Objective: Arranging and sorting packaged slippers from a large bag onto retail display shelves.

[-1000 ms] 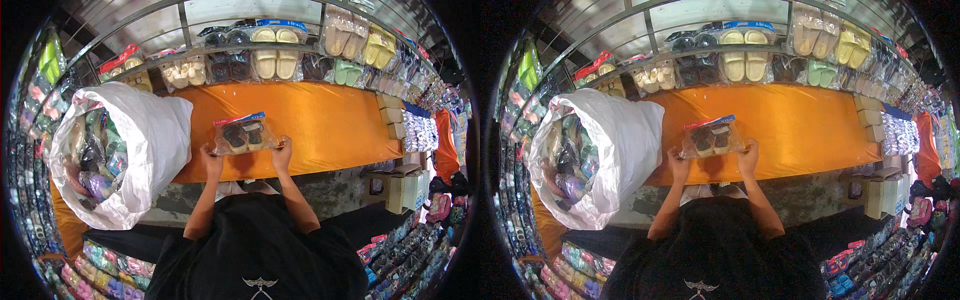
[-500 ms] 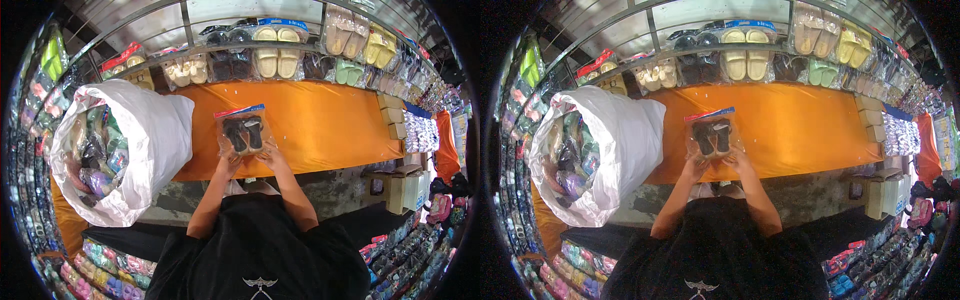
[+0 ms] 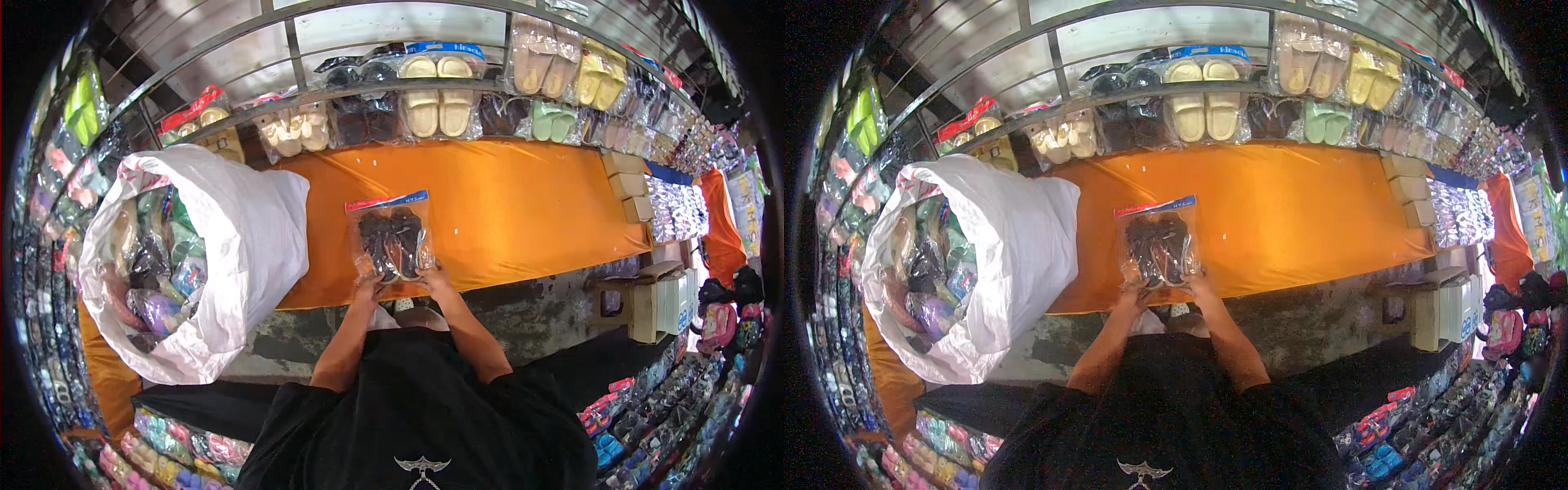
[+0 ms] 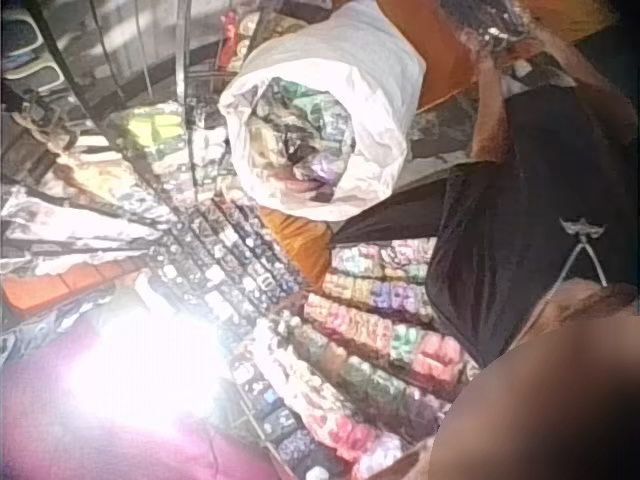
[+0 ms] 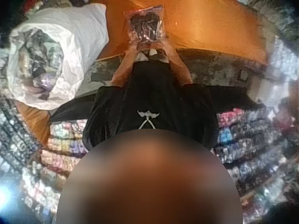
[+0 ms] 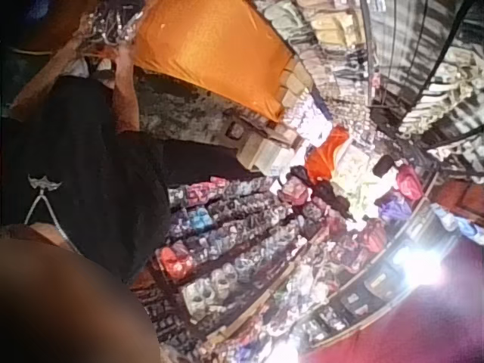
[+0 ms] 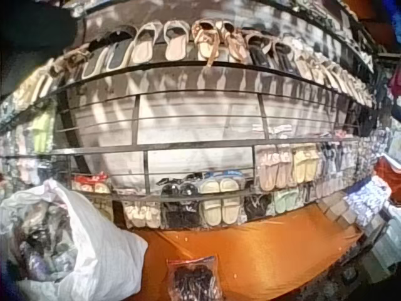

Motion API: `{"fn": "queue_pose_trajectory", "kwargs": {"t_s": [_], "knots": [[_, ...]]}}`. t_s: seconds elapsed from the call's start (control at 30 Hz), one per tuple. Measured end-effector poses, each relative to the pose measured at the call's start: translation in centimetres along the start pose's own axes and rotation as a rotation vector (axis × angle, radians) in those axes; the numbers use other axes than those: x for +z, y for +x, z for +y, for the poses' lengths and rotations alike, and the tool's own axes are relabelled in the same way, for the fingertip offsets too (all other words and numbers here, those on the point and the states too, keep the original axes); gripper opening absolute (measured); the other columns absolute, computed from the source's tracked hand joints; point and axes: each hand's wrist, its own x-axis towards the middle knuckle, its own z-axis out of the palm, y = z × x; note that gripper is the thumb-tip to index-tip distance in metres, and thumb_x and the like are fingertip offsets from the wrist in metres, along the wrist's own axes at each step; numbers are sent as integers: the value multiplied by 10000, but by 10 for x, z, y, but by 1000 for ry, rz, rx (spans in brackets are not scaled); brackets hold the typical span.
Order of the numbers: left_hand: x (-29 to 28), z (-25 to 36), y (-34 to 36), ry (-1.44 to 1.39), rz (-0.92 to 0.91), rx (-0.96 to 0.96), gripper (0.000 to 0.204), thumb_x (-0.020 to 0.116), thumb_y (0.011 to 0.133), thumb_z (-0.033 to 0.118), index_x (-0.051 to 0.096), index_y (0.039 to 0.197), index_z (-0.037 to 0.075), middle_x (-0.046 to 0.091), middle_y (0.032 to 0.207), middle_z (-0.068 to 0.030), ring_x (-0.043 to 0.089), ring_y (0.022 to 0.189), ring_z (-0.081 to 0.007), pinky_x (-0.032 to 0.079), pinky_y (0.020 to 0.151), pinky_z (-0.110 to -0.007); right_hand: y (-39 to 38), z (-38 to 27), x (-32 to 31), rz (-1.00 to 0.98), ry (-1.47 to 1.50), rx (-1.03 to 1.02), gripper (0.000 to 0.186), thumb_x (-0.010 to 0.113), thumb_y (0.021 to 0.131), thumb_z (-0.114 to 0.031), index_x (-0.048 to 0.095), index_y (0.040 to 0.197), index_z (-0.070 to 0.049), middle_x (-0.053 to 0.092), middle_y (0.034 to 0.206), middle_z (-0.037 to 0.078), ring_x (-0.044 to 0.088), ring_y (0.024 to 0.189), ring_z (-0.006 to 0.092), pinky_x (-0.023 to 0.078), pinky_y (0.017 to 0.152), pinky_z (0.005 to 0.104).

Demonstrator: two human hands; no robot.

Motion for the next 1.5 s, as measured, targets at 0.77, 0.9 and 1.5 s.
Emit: {"fn": "queue_pose_trajectory", "kwargs": {"t_s": [0.77,0.9,1.5], "knots": [[193,120,-94,331,-282,717,282,739,817,24,647,1077,-34,685,1015,-61,624,891,-137,487,810,-281,-105,-186,44,75,61,-685,436,679,861,-10,562,1280,9,614,1007,26,547,800,89,445,642,231],[262,153,-88,349,-316,851,229,724,825,2,669,1043,-41,695,990,-50,624,862,-123,485,796,-273,-87,-270,48,32,15,-760,468,675,857,18,548,1307,-6,609,1093,34,562,845,103,457,664,237],[420,244,-13,336,-233,1178,293,778,799,67,639,1013,-78,702,942,-118,619,841,-149,487,786,-293,19,-462,77,-61,-72,-1108,405,692,811,61,583,1197,117,675,1082,116,616,923,139,475,811,255]]}}
